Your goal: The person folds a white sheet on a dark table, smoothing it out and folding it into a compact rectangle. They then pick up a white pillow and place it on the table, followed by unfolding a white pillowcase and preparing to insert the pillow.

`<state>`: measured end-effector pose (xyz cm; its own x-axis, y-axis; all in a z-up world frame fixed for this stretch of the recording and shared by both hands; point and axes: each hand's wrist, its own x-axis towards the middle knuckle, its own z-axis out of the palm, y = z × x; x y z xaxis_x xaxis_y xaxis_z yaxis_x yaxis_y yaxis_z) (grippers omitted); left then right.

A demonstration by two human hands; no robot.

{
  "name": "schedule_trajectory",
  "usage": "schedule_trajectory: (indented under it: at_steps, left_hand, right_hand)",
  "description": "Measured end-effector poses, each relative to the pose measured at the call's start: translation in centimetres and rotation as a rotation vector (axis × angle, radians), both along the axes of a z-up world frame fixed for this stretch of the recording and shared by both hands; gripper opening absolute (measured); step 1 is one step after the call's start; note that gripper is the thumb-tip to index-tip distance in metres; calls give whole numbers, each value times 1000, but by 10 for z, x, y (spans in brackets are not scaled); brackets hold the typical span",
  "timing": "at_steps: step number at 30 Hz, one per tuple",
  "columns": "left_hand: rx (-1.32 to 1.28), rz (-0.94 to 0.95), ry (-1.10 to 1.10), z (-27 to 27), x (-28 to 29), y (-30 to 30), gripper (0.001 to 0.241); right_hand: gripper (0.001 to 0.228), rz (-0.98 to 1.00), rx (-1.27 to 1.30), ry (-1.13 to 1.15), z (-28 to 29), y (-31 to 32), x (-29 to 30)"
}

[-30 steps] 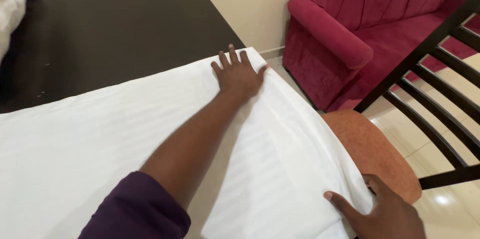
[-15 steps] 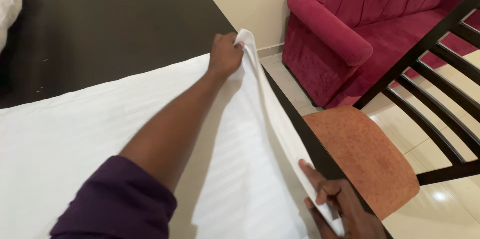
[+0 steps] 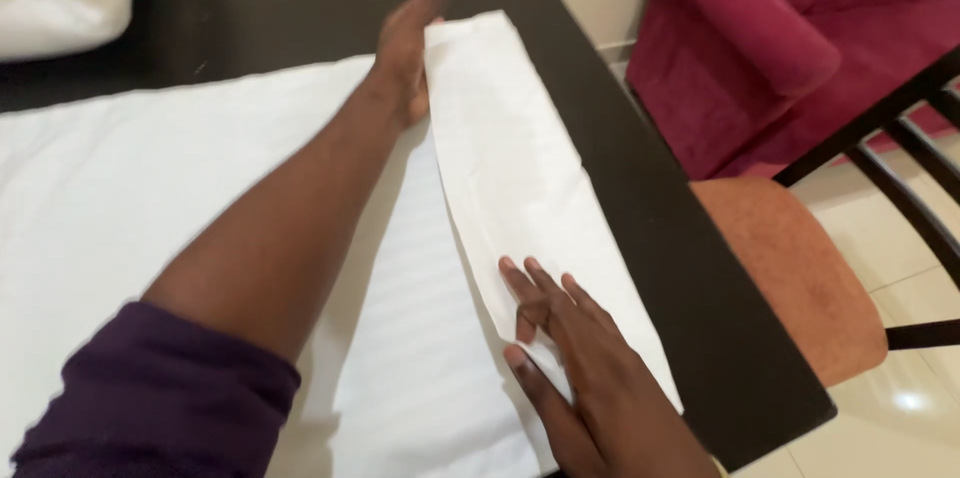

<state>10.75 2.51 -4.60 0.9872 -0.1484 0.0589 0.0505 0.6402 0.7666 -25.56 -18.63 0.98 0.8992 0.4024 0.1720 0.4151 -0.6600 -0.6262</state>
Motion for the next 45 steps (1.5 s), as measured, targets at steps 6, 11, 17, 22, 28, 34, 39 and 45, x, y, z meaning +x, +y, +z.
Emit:
schedule_trajectory:
  at_steps: [6,11,17,22,28,34,39,45]
  left_hand:
    - [488,322,-204,-2,-3,30,67]
    - [510,238,-136,59,-68,40,51]
    - [841,330,-381,27,-46,71,58]
    - [1756,485,-400,41,-120,47,40]
    - [1977,168,-665,16,-202,-2,73]
    - [1883,51,-547,27,-217,5,84]
    - [1961,124,-336,32,-183,32,101]
    - [1839,182,-686,-10,-149,-18,91]
  right_hand:
    - [54,98,35,-9,12,29,-19]
    - [59,96,38,-69,9,40,-32]
    - [64,100,12,-71,-4,58,-36]
    - [65,137,-151,48,-20,63,-30]
    - [66,153,-13,158,-4,38,-15]
    - [63,-159,-311,-337,-22,20,7]
    - [82,-199,-547,-249,-18,2,-6]
    - [79,-359,-769,-191,-14,30,8]
